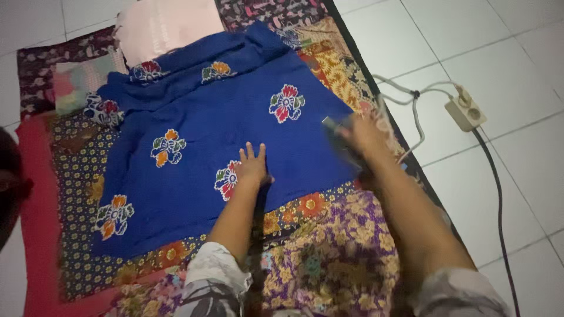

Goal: The person irons a blue floral cloth laid out on a patterned mat, smoothing it with an iron and adjusting its position. The person then folds the cloth neatly and places it aside before picking up a yellow cloth to begin ironing.

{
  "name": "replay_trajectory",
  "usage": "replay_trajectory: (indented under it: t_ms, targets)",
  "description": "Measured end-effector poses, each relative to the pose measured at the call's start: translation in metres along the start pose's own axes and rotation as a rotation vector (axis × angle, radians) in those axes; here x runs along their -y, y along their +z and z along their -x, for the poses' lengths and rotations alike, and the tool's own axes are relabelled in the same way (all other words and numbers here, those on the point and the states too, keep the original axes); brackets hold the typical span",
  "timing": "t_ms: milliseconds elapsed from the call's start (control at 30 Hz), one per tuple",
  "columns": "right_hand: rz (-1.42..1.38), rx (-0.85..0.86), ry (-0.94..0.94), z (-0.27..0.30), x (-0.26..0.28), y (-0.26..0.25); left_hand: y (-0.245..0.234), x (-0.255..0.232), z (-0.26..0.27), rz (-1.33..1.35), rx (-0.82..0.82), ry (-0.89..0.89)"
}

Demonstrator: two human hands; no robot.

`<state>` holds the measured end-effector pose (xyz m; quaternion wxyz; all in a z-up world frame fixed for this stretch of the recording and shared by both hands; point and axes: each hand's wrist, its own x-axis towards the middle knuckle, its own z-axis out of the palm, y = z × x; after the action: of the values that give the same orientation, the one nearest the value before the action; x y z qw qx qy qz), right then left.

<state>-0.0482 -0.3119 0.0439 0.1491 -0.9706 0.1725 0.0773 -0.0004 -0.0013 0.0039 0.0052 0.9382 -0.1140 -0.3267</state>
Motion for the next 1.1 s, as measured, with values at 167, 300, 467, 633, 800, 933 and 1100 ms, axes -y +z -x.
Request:
replay_trajectory:
  t_ms: [167, 300, 467, 633, 800, 933, 1100]
  targets:
    - [0.128, 0.128, -0.425, 0.002, 0.042, 0.027, 0.010, -0.001, 0.001, 0.028, -0.062, 0.005]
    - [-0.003, -0.070, -0.358, -0.073, 0.059, 0.027, 0.011, 0.003, -0.010, 0.012, -0.087, -0.006]
    - [-0.059, -0.298, 0.078, -0.148, 0.052, 0.020, 0.012, 0.002, -0.011, 0.014, -0.085, -0.012]
    - [-0.048, -0.167, -0.102, -0.131, 0.059, 0.014, 0.020, 0.010, -0.016, 0.032, -0.147, 0.047]
    - [0.012, 0.108, -0.541, -0.025, 0.098, 0.021, 0.043, 0.049, -0.049, 0.385, -0.390, 0.173]
    - [0.141, 0.440, -0.666, 0.055, 0.124, 0.034, 0.044, 0.115, -0.038, 0.335, -0.611, 0.067]
    - [0.145, 0.266, -0.659, 0.037, 0.130, 0.044, 0.022, 0.171, 0.023, 0.221, -0.228, -0.217]
